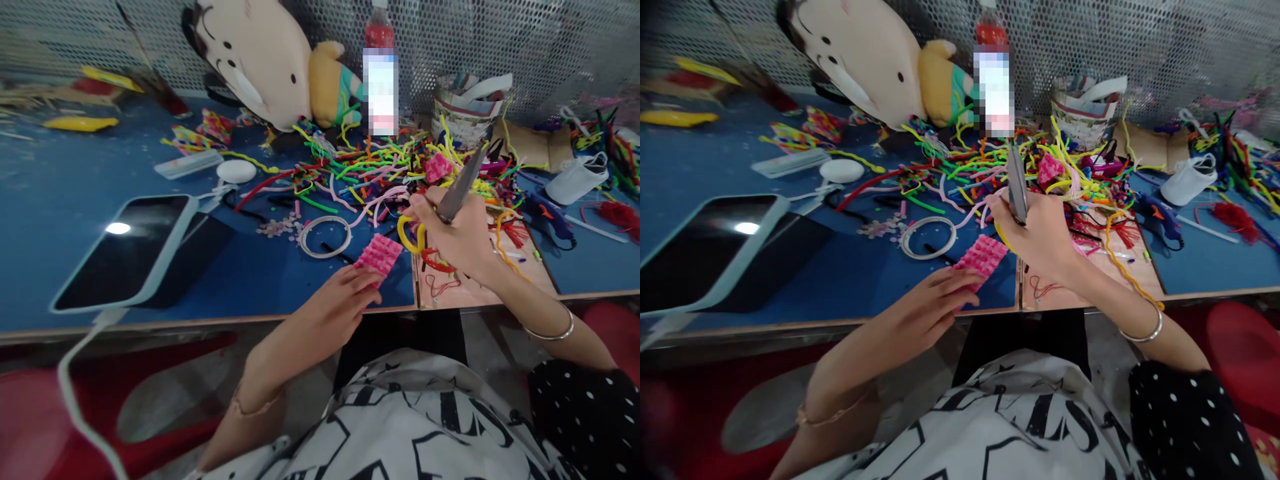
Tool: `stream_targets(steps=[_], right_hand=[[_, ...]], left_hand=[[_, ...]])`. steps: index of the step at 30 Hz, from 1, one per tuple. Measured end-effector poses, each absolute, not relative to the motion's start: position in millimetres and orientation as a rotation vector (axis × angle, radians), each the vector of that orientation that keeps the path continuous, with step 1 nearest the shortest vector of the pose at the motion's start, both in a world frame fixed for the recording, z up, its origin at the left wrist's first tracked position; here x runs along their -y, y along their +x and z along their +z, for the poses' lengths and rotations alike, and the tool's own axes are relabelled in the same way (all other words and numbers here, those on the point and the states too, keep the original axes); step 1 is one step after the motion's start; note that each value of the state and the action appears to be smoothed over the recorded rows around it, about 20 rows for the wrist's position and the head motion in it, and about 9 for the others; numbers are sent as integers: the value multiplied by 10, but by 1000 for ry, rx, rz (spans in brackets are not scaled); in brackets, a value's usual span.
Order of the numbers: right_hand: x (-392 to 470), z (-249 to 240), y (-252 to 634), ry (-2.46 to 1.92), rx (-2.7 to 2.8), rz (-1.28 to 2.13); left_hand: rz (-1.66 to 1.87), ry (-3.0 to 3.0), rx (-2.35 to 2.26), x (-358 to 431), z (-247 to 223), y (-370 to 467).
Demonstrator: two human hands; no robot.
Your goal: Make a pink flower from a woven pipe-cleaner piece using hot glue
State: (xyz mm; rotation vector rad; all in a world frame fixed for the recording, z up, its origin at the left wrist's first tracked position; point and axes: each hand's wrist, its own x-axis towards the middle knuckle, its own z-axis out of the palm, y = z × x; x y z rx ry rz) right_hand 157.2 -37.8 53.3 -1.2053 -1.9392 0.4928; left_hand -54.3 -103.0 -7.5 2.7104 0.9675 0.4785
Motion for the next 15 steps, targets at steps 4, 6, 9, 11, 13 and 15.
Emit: stream_targets(steps=[4, 6, 9, 11, 13, 15], right_hand=[[410, 461, 1598, -1182, 1927, 471], [416, 420, 1585, -1166, 1899, 429], [399, 399, 1559, -1139, 1852, 475], [356, 409, 1550, -1137, 1824, 567], [288, 421, 1551, -1147, 1819, 627], [214, 423, 1555, -1165, 1841, 634]], left_hand=[[543, 2685, -1002, 991, -43, -604], [604, 2660, -1089, 986, -14, -561], [680, 2672, -1226, 991, -12, -447], [688, 2729, -1281, 988, -70, -366], [676, 2765, -1371, 973, -162, -297], [654, 2783, -1453, 951, -251, -250]])
